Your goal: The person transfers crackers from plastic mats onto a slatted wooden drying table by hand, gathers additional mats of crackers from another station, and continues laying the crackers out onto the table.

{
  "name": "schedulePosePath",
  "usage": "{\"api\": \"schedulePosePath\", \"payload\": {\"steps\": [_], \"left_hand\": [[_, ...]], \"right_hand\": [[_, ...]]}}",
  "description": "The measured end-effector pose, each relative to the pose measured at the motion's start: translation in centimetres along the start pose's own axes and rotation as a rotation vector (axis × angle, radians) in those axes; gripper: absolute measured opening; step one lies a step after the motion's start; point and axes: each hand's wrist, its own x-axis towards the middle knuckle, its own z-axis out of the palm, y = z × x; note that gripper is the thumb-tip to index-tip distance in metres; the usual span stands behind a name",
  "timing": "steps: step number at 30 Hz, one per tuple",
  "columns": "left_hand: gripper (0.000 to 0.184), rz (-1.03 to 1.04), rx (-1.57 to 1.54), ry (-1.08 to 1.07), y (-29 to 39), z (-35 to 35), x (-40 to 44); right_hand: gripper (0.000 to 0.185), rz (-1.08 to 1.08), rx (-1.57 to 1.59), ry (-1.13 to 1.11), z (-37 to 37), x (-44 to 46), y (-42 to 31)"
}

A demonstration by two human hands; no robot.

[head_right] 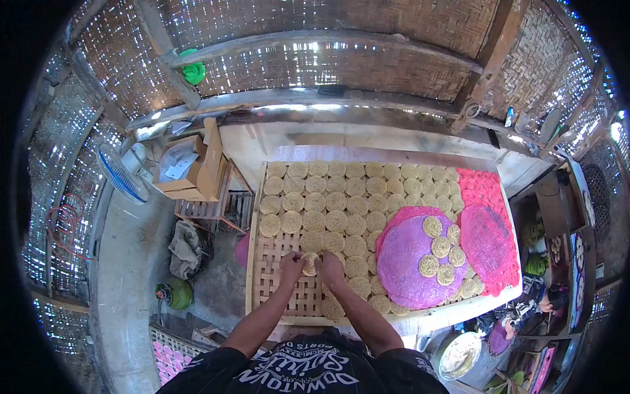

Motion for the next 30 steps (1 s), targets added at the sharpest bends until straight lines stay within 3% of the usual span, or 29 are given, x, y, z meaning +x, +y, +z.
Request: {"api": "schedulePosePath", "payload": {"steps": [6, 9, 13, 15, 17, 21, 23, 26, 29, 30], "left_hand": [[0.033, 0.133, 0.277, 0.008, 1.4, -0.5, -0.9], [0.034, 0.328, 0.335, 0.064, -0.1, -0.5, -1.0], [0.032, 0.383, 0.496, 0.066, 1.4, -1.3, -1.6], [0.031, 0.35, 0.41, 0.02, 2.0, -1.8, -1.8], [0.029, 0.344, 0.3, 0.047, 0.8, -1.5, -1.8], [0.026, 0.334, 0.179, 0.117, 0.6, -0.9, -2.7], [0.025, 0.351, 0.186, 0.135, 1.0, -1.2, -3.0], [0.025, 0.321, 0.225, 0.146, 2.2, -2.2, -3.6], [0.025, 0.278, 0.185, 0.127, 3.5, -3.1, -4.3], [0.026, 0.258, 0.159, 0.112, 3.7, -3.3, -4.6]], "right_hand": [[0.041, -0.014, 0.027, 0.269, -0.2, -0.7, 0.5], [0.042, 0.244, 0.115, 0.251, -6.8, -2.6, 0.0], [0.04, 0.445, -0.068, 0.704, -14.3, -4.7, 10.5], [0.04, 0.528, -0.289, 0.868, -18.5, -6.4, 15.2], [0.039, 0.58, -0.353, 0.897, -20.6, -7.6, 19.8], [0.038, 0.607, -0.395, 0.648, -22.3, -7.6, 22.1], [0.035, 0.561, -0.441, 0.599, -22.3, -7.1, 22.7], [0.034, 0.611, -0.272, 0.53, -23.5, -6.4, 23.3], [0.037, 0.847, -0.268, 0.469, -23.8, -5.2, 22.0], [0.036, 0.775, -0.327, 0.484, -23.4, -5.4, 20.9]]}}
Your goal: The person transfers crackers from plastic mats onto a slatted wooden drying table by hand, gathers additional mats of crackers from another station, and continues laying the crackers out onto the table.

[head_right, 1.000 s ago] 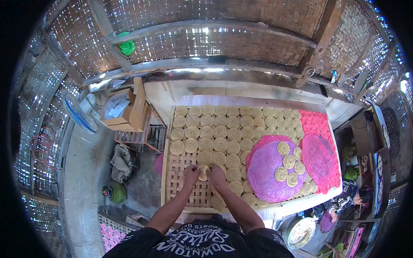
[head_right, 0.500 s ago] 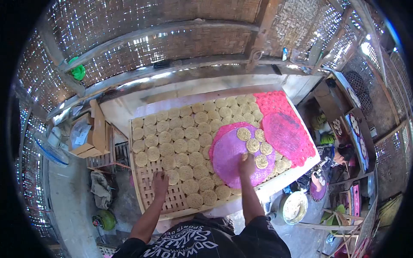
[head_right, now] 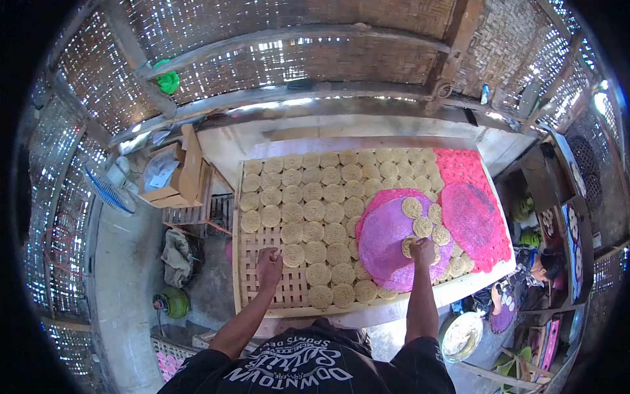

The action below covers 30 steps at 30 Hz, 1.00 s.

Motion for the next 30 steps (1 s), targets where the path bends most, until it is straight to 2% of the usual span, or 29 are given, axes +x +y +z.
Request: {"api": "schedulePosePath", "payload": {"steps": [2, 5, 7, 10, 13, 16, 19, 22, 25, 28, 30], "left_hand": [[0.028, -0.059, -0.002, -0.039, 0.2, -0.1, -0.4], [0.033, -0.221, -0.145, -0.234, 0.0, 0.2, -1.8], [0.038, -0.483, -0.387, -0.427, 0.1, 0.2, -2.9], [0.05, -0.912, -0.757, -0.667, 1.6, -0.1, -3.7], [0.039, -0.922, -0.931, -0.539, 1.3, -0.2, -4.7], [0.034, -0.632, -0.758, -0.401, -3.0, 0.2, -5.2], [0.029, -0.577, -0.746, -0.434, -3.7, -0.7, -5.1], [0.029, -0.572, -0.708, -0.454, -3.4, -0.8, -4.9], [0.028, -0.476, -0.589, -0.406, -4.1, -0.1, -4.8], [0.028, -0.272, -0.2, -0.314, -3.5, 0.2, -4.6], [0.027, -0.226, -0.054, -0.272, -2.2, -0.2, -4.5]], "right_hand": [[0.036, -0.151, -0.057, 0.085, -0.3, -2.1, -0.7], [0.039, -0.368, 0.091, 0.045, -2.2, -8.0, -3.8], [0.032, -0.455, 0.184, -0.052, -2.6, -12.5, -6.7], [0.018, -0.639, 0.477, -0.333, 0.2, -18.5, -9.4], [0.019, -1.062, 0.652, -0.537, 3.4, -23.4, -11.1], [0.026, -0.929, 0.736, -0.693, 4.3, -26.1, -11.6], [0.032, -0.58, 0.61, -0.656, 8.2, -26.1, -11.5], [0.037, -0.403, 0.729, -0.959, 9.8, -25.6, -12.6], [0.041, -0.665, 0.499, -0.708, 10.3, -25.5, -13.3], [0.036, -0.723, 0.336, -0.562, 9.3, -26.5, -14.3], [0.032, -0.81, 0.256, -0.47, 9.0, -26.8, -14.8]]}}
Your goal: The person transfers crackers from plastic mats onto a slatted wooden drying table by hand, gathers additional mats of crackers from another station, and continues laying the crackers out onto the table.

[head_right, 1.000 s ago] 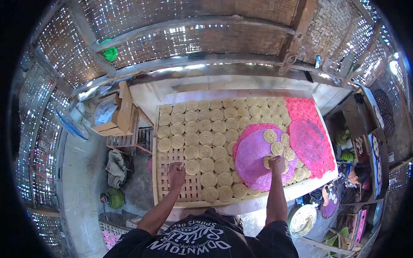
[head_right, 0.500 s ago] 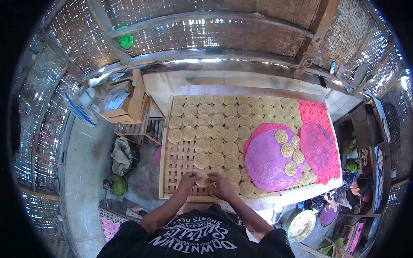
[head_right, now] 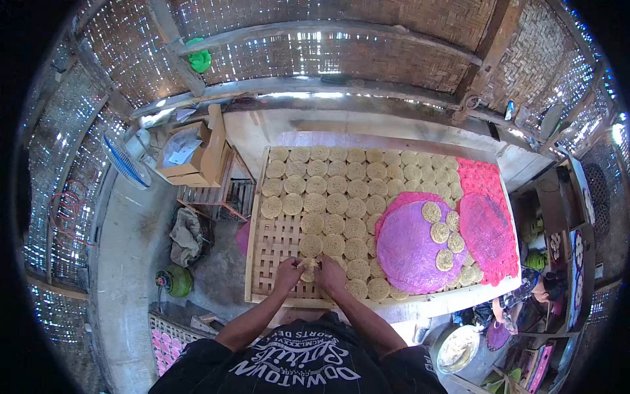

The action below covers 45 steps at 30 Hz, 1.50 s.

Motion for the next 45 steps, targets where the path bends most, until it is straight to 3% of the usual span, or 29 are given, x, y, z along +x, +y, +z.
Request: {"api": "schedulePosePath", "payload": {"steps": [4, 10, 13, 16, 18, 20, 21, 23, 26, 29, 31, 33, 34, 37, 38, 41, 44, 45], "left_hand": [[0.028, 0.128, 0.172, 0.071, 1.1, 0.1, -0.4], [0.028, 0.277, 0.217, 0.217, -0.1, 0.9, -0.2], [0.031, 0.271, 0.26, 0.101, -0.6, 0.4, -0.4], [0.027, 0.3, 0.327, 0.068, -1.7, 0.6, 0.1], [0.024, 0.336, 0.312, 0.097, -1.6, 0.2, 0.0], [0.021, 0.345, 0.272, 0.133, -1.4, 0.0, 0.1], [0.019, 0.344, 0.252, 0.157, -1.1, -0.1, 0.0], [0.016, 0.322, 0.25, 0.154, 0.6, -0.7, -0.5], [0.015, 0.306, 0.253, 0.135, 1.4, -1.1, -0.6], [0.016, 0.318, 0.249, 0.163, 1.5, -0.9, -0.5], [0.017, 0.284, 0.198, 0.181, 2.1, -1.0, -0.8], [0.019, 0.245, 0.166, 0.177, 2.2, -1.2, -1.0], [0.019, 0.228, 0.149, 0.174, 2.3, -1.2, -1.0], [0.02, 0.257, 0.065, 0.2, 1.8, -0.8, -1.1], [0.024, 0.234, 0.056, 0.152, 1.7, -0.8, -1.2], [0.03, -0.026, -0.144, -0.152, -0.6, 0.6, -0.1], [0.036, -0.549, -0.548, -0.512, 4.6, -1.1, -0.9], [0.035, -0.582, -0.607, -0.513, 5.2, -1.3, -1.4]], "right_hand": [[0.029, -0.087, -0.08, 0.057, 0.3, 0.2, 0.3], [0.033, -0.039, -0.056, 0.083, -0.2, -0.1, 0.2], [0.032, 0.064, 0.081, 0.128, -1.6, -0.4, 1.4], [0.03, 0.258, 0.168, 0.365, -4.9, -0.8, 5.5], [0.027, 0.289, 0.146, 0.622, -7.8, -1.2, 12.3], [0.033, 0.499, 0.101, 0.732, -13.0, -2.7, 17.7], [0.04, 0.494, -0.053, 0.889, -15.5, -3.7, 19.7], [0.047, 0.654, -0.398, 0.9, -20.0, -5.3, 22.9], [0.045, 0.859, -0.52, 0.753, -21.8, -5.2, 27.0], [0.046, 0.943, -0.389, 0.601, -23.1, -5.0, 25.9], [0.036, 0.953, -0.174, 0.702, -22.3, -4.4, 29.9], [0.039, 0.837, 0.143, 0.698, -22.6, -4.7, 30.6], [0.038, 0.802, 0.054, 0.776, -22.0, -4.3, 30.8], [0.037, 0.698, 0.104, 0.738, -20.9, -3.4, 27.5], [0.029, 0.484, -0.109, 0.758, -20.7, -4.1, 23.4], [0.022, 0.124, -0.016, 0.676, -17.0, -4.0, 16.6], [0.022, -0.103, 0.19, 0.478, -10.4, -3.7, 10.5], [0.022, -0.171, 0.199, 0.403, -8.9, -4.1, 7.3]]}}
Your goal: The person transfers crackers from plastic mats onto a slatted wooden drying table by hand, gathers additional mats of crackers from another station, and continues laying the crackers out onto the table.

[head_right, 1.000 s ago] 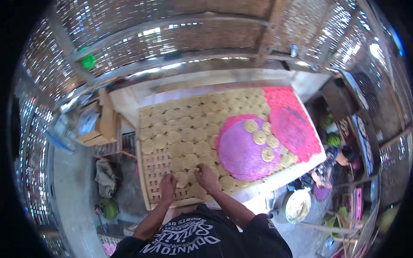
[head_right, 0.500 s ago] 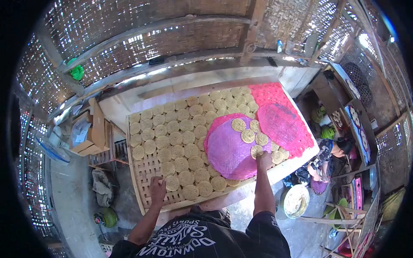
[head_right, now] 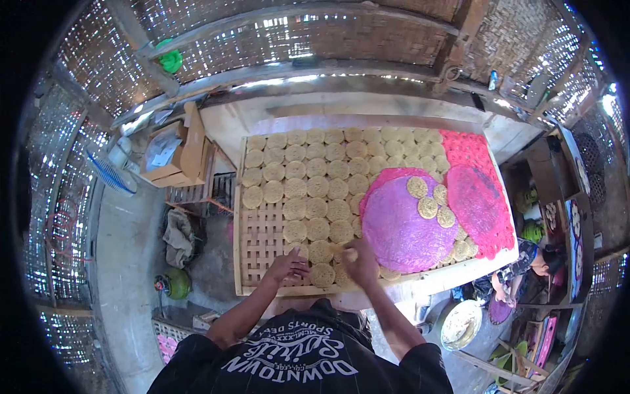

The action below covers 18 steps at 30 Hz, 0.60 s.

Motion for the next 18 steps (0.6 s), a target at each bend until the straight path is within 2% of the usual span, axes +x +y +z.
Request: {"api": "schedulePosePath", "payload": {"steps": [2, 5, 6, 7, 8, 11, 14, 16, 17, 18], "left_hand": [[0.032, -0.035, -0.124, -0.025, 0.0, 0.2, -0.9], [0.027, 0.259, -0.015, 0.04, -3.0, -2.4, 0.0], [0.026, 0.342, 0.023, 0.074, -3.5, -3.1, -0.1], [0.027, 0.28, -0.016, 0.051, -2.9, -3.1, -1.1], [0.027, 0.303, 0.009, 0.039, -3.4, -3.6, -0.9], [0.03, 0.351, 0.11, 0.012, -6.0, -5.1, 0.4], [0.033, 0.356, 0.195, 0.014, -7.2, -5.5, 0.6], [0.034, 0.362, 0.154, 0.024, -7.3, -4.8, 0.3], [0.034, 0.34, 0.252, 0.085, -7.2, -4.6, 0.3], [0.035, 0.317, 0.351, 0.146, -6.4, -4.1, -0.8]], "right_hand": [[0.023, -0.129, 0.012, -0.274, 2.1, -0.8, -5.2], [0.026, -0.277, 0.16, -0.438, 4.9, -2.6, -6.0], [0.028, -0.043, 0.347, -0.419, 5.9, -3.5, -5.8], [0.03, 0.194, 0.527, -0.392, 6.9, -4.2, -5.4], [0.032, 0.435, 0.7, -0.359, 7.7, -4.7, -4.9], [0.038, 0.668, 0.738, -0.554, 8.3, -4.2, -4.3], [0.042, 0.545, 0.339, -0.659, 8.5, -4.0, -4.4], [0.042, 0.31, 0.107, -0.598, 8.9, -4.2, -4.2], [0.041, 0.193, -0.008, -0.564, 9.1, -4.3, -4.0], [0.04, 0.175, -0.06, -0.561, 9.2, -4.3, -4.3]]}}
